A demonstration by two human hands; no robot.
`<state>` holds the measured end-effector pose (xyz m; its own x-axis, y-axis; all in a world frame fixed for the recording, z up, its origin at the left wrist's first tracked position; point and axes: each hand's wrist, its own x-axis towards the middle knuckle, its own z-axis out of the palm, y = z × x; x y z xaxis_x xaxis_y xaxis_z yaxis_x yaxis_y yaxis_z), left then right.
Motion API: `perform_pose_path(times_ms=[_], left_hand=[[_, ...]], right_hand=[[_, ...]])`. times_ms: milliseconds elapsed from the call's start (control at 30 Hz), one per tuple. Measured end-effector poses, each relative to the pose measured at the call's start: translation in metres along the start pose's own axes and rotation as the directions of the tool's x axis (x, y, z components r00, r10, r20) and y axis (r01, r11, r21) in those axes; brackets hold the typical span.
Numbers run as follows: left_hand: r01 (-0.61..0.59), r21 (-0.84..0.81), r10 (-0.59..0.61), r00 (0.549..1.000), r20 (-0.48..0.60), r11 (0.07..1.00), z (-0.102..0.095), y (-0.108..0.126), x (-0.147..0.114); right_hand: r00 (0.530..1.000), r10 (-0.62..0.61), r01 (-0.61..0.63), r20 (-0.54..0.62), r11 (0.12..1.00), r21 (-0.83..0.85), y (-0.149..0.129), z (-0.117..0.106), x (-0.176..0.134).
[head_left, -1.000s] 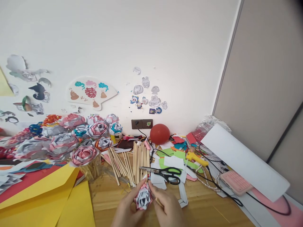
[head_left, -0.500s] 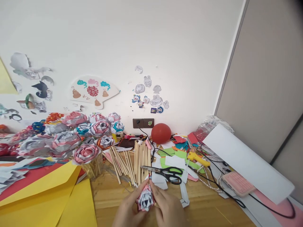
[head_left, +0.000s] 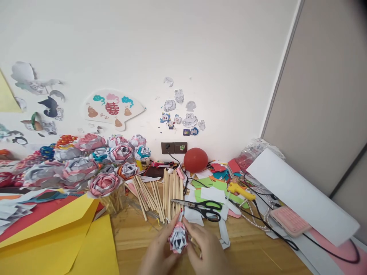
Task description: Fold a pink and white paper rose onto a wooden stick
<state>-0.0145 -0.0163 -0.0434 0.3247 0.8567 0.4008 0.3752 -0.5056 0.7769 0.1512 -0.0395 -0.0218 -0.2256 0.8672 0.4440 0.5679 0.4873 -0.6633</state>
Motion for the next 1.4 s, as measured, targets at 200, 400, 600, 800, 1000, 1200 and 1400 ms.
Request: perform_pose_path(times_ms=[200,400,600,800,1000,1200,1400], left_hand=[[-0.020,0.029,0.020,1.000,0.012,0.999,0.000,-0.002,0.001],[-0.038,0.055,0.038,0.999,0.005,0.998,-0.002,0.004,0.000],[-0.052,0.055,0.052,0.999,-0.007,0.997,-0.001,0.004,0.001],[-0.083,0.095,0.083,0.997,0.008,0.992,-0.001,0.005,0.001],[-0.045,0.069,0.044,0.999,0.020,0.997,-0.001,0.004,0.000],[-0.036,0.093,0.036,0.999,-0.001,0.995,-0.003,0.007,0.001],[-0.092,0.135,0.095,0.995,-0.015,0.987,0.000,0.002,-0.001]], right_hand=[[1.000,-0.011,0.011,0.020,1.000,-0.005,0.000,0.003,-0.001],[0.994,-0.005,0.015,0.108,0.996,-0.092,-0.004,0.000,0.000],[0.995,-0.011,0.015,0.097,0.999,-0.039,-0.001,0.000,0.000],[0.990,-0.013,0.021,0.138,0.998,-0.057,0.000,0.001,0.000],[0.992,0.104,-0.117,0.068,0.969,0.219,0.007,-0.001,0.003],[0.990,0.143,-0.141,0.015,0.943,0.302,0.010,-0.006,0.007],[0.968,-0.247,0.249,0.037,0.967,-0.060,0.007,-0.006,0.005]])
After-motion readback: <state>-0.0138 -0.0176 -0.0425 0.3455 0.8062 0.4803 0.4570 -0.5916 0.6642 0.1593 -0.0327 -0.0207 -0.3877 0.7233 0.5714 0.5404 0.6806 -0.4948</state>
